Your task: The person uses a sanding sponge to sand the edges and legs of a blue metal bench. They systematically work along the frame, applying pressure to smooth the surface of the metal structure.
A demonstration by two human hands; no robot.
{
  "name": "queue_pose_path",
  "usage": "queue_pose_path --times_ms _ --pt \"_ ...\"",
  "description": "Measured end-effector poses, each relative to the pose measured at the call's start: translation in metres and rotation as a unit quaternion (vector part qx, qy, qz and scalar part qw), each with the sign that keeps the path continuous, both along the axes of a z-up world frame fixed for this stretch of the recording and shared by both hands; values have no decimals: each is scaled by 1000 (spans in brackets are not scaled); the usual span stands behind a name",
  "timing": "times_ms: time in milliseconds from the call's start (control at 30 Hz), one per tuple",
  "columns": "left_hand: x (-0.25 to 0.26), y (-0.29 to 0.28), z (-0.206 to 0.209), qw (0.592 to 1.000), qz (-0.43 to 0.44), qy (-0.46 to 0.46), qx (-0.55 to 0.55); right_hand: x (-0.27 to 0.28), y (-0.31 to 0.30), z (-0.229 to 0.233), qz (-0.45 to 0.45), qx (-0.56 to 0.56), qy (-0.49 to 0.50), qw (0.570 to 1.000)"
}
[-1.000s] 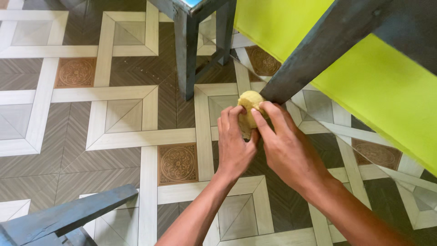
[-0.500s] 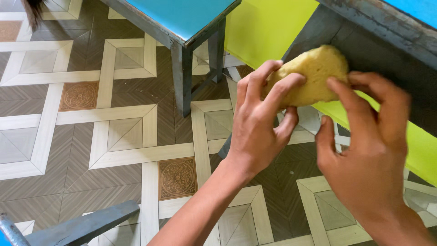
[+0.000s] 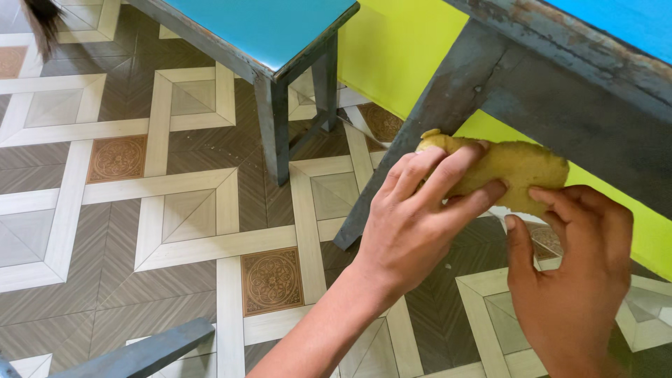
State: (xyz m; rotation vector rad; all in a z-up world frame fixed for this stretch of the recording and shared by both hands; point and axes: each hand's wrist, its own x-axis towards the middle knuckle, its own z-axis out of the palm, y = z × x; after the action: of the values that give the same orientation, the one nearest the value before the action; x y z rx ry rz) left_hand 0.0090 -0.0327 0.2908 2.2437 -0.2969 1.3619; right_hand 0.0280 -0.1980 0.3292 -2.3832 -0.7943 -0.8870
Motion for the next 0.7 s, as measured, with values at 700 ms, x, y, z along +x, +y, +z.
queue_pose_path --times_ms 700 --pt "-4 4 29 996 -53 14 -76 -16 24 22 -16 165 56 985"
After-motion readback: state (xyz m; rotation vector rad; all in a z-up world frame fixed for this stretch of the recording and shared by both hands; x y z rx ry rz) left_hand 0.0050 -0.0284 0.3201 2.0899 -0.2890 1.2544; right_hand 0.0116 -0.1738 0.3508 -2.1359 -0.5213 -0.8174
